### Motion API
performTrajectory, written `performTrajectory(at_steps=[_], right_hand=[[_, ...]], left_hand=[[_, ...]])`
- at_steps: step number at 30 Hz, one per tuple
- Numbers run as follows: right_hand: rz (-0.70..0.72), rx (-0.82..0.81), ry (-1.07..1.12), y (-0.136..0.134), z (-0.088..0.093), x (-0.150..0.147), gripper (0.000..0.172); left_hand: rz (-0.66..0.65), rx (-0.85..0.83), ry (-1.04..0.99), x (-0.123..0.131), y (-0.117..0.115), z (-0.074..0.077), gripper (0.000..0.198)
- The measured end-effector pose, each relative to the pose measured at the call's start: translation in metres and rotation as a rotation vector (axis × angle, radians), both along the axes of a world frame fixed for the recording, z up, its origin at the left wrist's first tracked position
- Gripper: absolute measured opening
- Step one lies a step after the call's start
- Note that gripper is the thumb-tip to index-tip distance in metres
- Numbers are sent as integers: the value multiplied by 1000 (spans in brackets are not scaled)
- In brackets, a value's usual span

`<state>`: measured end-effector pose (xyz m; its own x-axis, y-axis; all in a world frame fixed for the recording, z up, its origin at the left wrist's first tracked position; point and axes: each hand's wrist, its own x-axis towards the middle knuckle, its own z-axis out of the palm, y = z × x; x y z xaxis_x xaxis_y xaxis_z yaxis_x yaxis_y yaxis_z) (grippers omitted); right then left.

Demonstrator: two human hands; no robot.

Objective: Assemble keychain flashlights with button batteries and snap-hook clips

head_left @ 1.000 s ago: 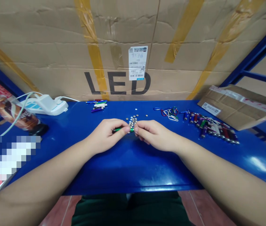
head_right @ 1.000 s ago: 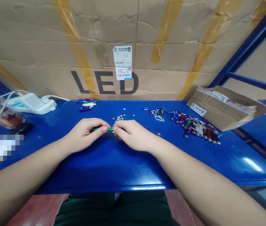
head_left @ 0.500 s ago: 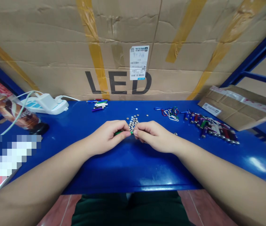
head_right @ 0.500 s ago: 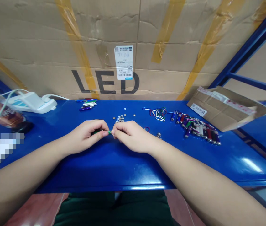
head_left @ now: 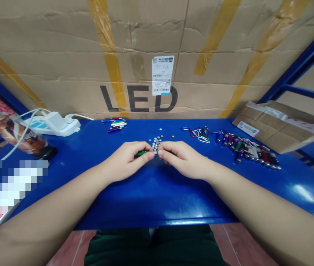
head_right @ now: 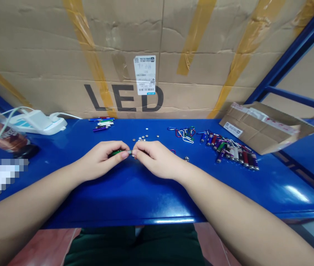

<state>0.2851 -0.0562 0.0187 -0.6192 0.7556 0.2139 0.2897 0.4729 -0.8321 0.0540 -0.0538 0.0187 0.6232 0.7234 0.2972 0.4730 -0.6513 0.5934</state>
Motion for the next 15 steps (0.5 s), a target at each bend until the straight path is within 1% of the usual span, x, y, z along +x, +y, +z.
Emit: performTrajectory(at_steps=[1,2,3,4,5,7,10,12,15], right_hand=[[2,126,-35,0,2,1,25],[5,217,-61,0,3,2,24],[8,273,-78,0,4,3,24],[9,292,-87,0,5,3,24],[11,279,-90,0,5,3,25],[8,178,-72,0,3,1,27],[-7,-55,1,0,0,-2,29],[-16,-250,73,1,-3,-4,28],[30,-585,179,2,-5,-5,28]], left_hand=[[-7,-67,-11,0,1,-1,35],[-17,-108,-22,1,1,-1,37],[-27,-118,-30,1,2,-2,38],[-36,-94,-36,1,3,-3,37],[-46,-46,-36,0,3,-3,34],[-75,78,-22,-1,3,-4,28],[-108,218,14,-2,3,-3,23],[-105,281,31,-3,2,-3,22],[-97,332,51,-3,1,-3,24]])
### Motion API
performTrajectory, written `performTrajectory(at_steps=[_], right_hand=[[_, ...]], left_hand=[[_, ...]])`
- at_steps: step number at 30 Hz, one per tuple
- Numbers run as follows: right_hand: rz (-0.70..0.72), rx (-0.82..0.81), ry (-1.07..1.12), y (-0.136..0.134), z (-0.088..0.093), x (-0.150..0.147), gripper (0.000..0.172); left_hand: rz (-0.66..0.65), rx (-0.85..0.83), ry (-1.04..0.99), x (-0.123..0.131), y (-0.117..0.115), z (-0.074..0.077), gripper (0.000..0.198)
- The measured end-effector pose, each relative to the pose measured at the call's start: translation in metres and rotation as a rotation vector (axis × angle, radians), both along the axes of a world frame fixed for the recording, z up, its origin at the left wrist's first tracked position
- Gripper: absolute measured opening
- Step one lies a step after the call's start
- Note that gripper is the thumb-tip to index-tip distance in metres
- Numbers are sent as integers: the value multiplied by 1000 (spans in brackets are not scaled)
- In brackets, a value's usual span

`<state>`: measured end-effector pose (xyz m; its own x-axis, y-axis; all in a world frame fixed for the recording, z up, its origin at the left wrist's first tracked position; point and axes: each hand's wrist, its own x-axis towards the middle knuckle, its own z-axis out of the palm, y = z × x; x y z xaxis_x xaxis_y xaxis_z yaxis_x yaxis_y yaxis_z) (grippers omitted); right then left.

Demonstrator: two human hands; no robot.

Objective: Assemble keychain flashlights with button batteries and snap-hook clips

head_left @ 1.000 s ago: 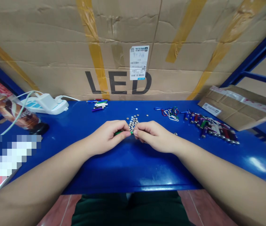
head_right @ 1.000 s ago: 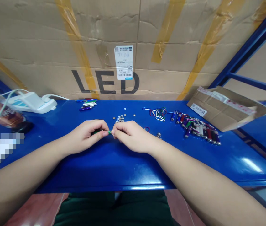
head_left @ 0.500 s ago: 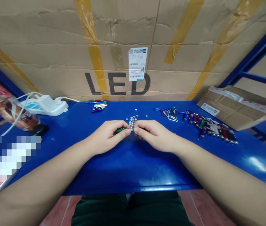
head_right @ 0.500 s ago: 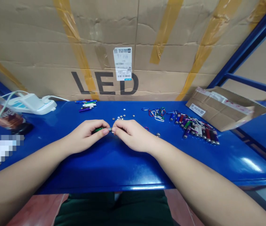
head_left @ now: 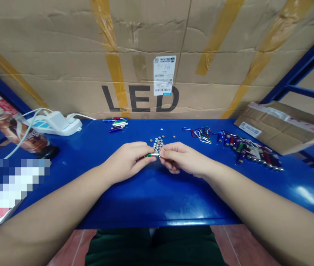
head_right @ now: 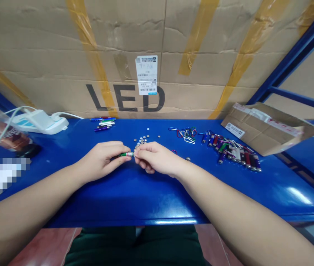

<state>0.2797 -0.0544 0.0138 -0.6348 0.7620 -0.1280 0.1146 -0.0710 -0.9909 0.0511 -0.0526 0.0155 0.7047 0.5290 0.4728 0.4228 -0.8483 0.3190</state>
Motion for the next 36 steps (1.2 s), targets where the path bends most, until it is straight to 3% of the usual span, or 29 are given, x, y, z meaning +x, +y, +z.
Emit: performTrajectory(at_steps=[3,8,14,18,22,24,26,31,36], right_hand=[[24,-59,7,1,0,1,28],[-126,366,-111,-1,1,7,22],[-125,898,-314,-1,5,11,13],[-58,1075,-367,0,7,13,17],[-22,1124,-353,0,6,13,22],[-33,1062,-329,-1,5,12,23],[-45,894,-287,-2,3,10,24],[-15,219,-54,-1,-2,4,26],[-15,-294,162,-1,-1,-1,26]], left_hand=[[11,-26,15,1,0,-1,25],[64,-83,-27,0,1,-2,24],[82,-148,-62,0,0,-3,26],[87,-190,-57,1,0,-3,27],[76,-187,-49,1,-1,-3,26],[60,-169,-39,1,-1,-3,25],[37,-149,-22,1,-2,-3,24],[-9,1,23,-1,-4,-2,24],[-37,264,45,0,-4,-3,27]])
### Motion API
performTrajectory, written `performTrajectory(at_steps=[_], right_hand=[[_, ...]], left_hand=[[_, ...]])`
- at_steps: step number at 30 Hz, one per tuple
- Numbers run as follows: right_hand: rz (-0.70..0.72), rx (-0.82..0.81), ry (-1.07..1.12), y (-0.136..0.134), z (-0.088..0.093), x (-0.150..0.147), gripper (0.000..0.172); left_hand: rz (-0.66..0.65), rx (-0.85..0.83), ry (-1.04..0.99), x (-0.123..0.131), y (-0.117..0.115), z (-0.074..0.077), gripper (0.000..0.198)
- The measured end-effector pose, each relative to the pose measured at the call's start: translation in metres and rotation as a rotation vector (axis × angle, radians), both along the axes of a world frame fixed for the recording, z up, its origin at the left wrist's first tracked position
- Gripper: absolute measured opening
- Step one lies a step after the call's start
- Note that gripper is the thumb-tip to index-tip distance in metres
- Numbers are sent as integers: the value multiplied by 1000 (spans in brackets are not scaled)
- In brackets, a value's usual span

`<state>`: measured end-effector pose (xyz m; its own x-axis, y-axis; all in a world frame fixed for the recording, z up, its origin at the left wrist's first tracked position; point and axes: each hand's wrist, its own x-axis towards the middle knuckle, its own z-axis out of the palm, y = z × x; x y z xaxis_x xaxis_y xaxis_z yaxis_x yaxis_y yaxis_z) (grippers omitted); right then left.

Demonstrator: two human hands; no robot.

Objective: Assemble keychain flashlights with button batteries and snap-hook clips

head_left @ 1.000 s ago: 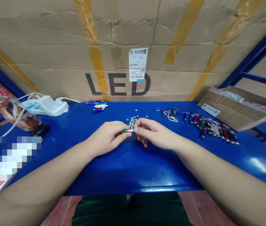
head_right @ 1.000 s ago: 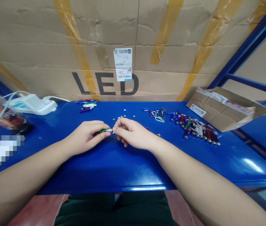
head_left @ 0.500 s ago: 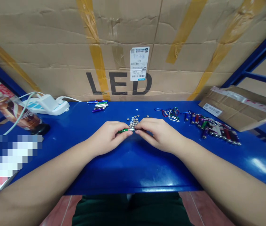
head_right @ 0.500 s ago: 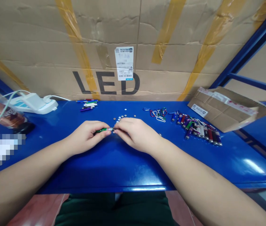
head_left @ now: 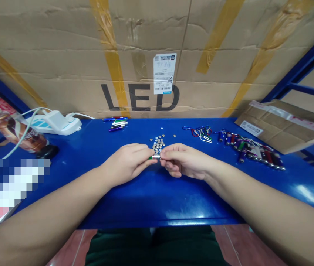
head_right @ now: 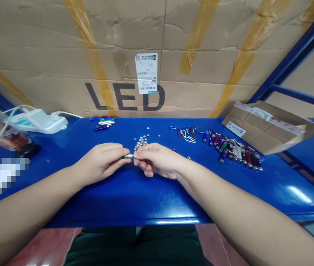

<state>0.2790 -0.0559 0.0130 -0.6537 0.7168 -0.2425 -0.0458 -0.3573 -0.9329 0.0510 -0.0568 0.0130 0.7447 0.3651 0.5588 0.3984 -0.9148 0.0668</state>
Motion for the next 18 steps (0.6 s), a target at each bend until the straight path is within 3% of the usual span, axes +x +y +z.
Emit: performTrajectory(at_steps=[2,4,6,10,12,15,18], right_hand=[[1,-102,22,-1,1,-1,28],[-9,-37,-26,-2,3,-1,30],[-46,234,-181,-3,5,1,29],[-98,1001,-521,-4,8,6,21],[-63,1226,-552,-4,8,8,20],[-43,1301,-534,-2,5,9,23],[-44,1210,-497,-2,1,7,28]], left_hand=[[8,62,1,1,0,0,27],[38,54,3,2,1,0,27],[81,-28,9,2,1,1,27],[148,-238,-4,2,1,2,27],[148,-303,-15,2,1,2,27],[121,-319,-19,1,2,0,28],[87,-294,3,0,3,-3,29]])
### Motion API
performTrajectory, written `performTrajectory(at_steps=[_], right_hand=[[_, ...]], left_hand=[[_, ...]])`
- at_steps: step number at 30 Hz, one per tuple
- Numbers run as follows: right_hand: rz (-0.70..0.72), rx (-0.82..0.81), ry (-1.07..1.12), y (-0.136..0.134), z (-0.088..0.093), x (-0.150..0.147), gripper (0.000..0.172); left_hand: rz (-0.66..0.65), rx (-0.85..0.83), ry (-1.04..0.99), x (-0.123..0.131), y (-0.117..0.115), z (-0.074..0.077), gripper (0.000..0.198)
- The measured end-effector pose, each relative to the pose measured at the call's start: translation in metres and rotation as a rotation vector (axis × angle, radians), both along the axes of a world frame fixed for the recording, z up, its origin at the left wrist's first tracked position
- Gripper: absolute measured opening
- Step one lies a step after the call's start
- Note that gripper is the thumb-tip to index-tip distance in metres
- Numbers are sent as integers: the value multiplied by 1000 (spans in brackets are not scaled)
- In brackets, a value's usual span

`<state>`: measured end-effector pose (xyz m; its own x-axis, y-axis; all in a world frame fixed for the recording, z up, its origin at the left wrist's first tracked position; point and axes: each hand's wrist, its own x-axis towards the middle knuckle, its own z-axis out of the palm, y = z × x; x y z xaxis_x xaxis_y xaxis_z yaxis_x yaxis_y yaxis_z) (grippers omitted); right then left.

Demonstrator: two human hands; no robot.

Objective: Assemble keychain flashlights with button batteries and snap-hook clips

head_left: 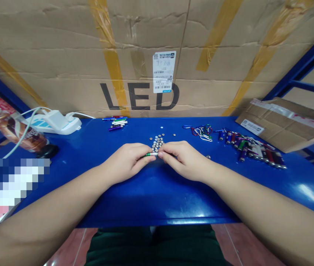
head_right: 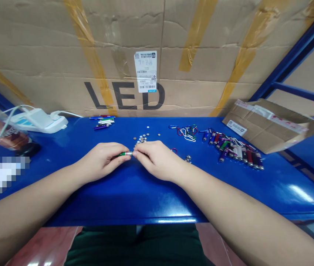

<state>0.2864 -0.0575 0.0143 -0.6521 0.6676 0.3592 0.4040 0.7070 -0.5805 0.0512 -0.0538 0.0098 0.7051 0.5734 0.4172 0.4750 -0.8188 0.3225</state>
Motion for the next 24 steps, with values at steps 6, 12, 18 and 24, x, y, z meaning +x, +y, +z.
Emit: performTrajectory(at_steps=[6,12,18,24], right_hand=[[6,-428,170,-1,-2,-3,31],[10,-887,356,-2,-6,-9,32],[71,-1118,457,0,-9,-10,31],[-78,-648,166,-1,2,-3,31]], left_hand=[[-38,61,-9,-1,-2,-1,28],[-67,227,15,-1,-1,-2,28],[-87,220,28,-1,1,-1,26],[-8,54,52,0,0,0,26]])
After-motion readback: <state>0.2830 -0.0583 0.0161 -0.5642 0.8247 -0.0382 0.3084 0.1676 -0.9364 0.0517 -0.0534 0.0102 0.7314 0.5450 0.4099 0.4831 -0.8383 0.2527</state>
